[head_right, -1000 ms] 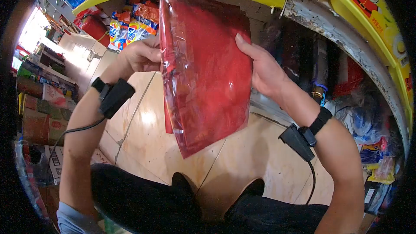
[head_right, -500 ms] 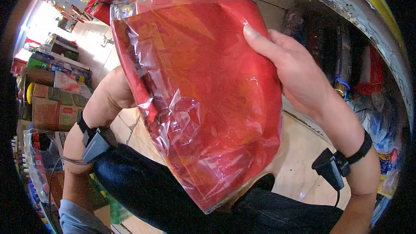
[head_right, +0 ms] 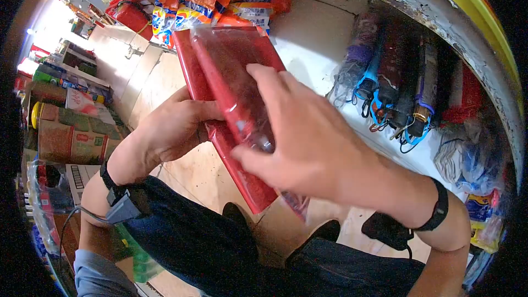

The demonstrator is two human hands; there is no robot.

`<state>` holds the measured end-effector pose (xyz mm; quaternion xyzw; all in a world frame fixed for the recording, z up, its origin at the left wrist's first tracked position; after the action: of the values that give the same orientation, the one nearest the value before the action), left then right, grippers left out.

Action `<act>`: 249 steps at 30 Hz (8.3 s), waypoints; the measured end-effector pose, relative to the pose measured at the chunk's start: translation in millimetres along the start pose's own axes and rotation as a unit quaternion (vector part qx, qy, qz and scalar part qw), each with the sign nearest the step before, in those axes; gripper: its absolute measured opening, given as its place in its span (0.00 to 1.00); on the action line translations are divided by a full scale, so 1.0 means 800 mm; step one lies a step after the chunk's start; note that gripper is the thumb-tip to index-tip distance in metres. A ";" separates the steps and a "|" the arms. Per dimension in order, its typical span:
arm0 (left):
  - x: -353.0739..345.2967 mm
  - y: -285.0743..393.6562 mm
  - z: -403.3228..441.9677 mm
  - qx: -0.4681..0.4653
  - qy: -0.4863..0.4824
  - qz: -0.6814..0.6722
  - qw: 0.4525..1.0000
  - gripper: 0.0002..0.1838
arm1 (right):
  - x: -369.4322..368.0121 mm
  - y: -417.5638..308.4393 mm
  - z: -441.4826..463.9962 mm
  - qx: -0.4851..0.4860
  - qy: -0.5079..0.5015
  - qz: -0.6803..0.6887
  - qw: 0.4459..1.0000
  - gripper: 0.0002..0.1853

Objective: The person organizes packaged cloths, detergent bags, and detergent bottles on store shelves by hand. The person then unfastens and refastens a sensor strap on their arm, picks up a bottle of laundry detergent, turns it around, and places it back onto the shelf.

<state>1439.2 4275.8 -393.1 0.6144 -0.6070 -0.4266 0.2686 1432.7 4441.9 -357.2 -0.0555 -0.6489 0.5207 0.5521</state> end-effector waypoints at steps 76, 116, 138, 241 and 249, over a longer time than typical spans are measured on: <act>0.067 0.042 0.004 -0.071 -0.175 -0.030 0.982 0.24 | 0.130 0.238 -0.053 -0.189 -0.094 0.498 0.841 0.31; 0.015 0.003 0.050 -0.061 -0.066 -0.073 0.993 0.27 | -0.024 0.060 0.033 -0.188 -0.062 0.489 0.850 0.26; 0.055 -0.035 0.079 0.075 0.048 -0.084 0.992 0.19 | -0.083 0.138 0.003 -0.267 -0.038 0.602 0.752 0.23; 0.211 0.011 0.198 -0.026 0.066 0.430 0.900 0.28 | 0.078 0.206 0.163 -0.186 0.216 -0.313 0.906 0.32; 0.277 0.026 0.187 -0.084 0.110 0.392 0.909 0.19 | -0.042 0.187 0.269 -0.298 -0.107 -0.043 0.948 0.22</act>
<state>1279.2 4085.0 -493.1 0.3454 -0.7276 -0.2658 0.5298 1203.6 4355.5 -456.9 -0.1335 -0.8316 0.2823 0.4592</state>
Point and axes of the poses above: each hand's wrist, its own z-axis towards the middle knuckle, its own x-axis out of the back of the hand, y = z × x, the point moved 6 cm from there along z, towards the middle knuckle
